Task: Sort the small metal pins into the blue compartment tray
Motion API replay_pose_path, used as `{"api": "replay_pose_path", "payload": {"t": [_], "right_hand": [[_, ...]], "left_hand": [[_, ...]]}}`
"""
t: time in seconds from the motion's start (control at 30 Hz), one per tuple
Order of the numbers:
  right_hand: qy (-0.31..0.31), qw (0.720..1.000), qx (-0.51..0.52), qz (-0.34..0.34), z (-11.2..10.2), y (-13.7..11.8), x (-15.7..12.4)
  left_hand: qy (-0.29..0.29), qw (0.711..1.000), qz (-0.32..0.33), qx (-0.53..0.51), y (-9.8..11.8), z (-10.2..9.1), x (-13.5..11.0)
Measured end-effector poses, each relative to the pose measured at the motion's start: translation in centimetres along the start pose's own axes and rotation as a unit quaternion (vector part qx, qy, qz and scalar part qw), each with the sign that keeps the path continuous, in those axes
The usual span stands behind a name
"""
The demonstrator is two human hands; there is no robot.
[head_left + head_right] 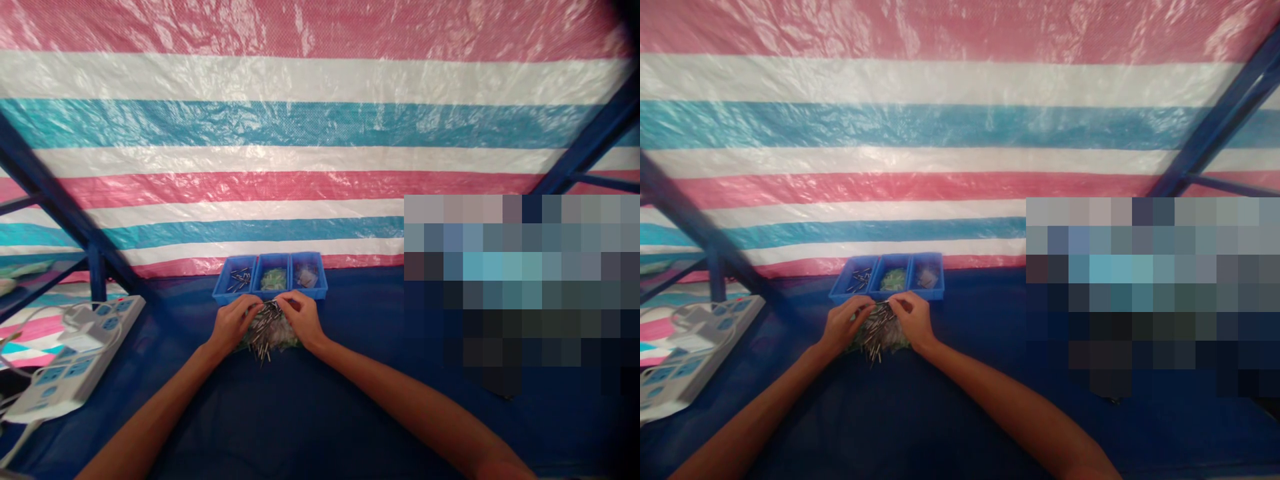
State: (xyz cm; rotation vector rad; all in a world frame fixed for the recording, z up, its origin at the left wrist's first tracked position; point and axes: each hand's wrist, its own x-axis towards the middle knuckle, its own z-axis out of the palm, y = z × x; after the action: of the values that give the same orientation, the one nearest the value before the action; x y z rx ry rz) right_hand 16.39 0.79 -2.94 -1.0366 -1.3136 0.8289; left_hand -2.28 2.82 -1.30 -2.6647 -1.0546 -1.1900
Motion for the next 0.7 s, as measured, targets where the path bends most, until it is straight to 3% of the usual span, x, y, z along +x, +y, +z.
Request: {"api": "replay_pose_path", "payload": {"t": [0.3,0.7], "right_hand": [[-0.038,0.997,-0.039,-0.054,-0.21,-0.25,-0.56],[-0.033,0.99,-0.074,-0.116,-0.37,-0.44,-0.56]], "left_hand": [[0.018,0.999,-0.016,0.023,-0.66,0.18,-0.5],[-0.026,0.999,-0.02,0.027,-0.05,-0.28,-0.23]]}}
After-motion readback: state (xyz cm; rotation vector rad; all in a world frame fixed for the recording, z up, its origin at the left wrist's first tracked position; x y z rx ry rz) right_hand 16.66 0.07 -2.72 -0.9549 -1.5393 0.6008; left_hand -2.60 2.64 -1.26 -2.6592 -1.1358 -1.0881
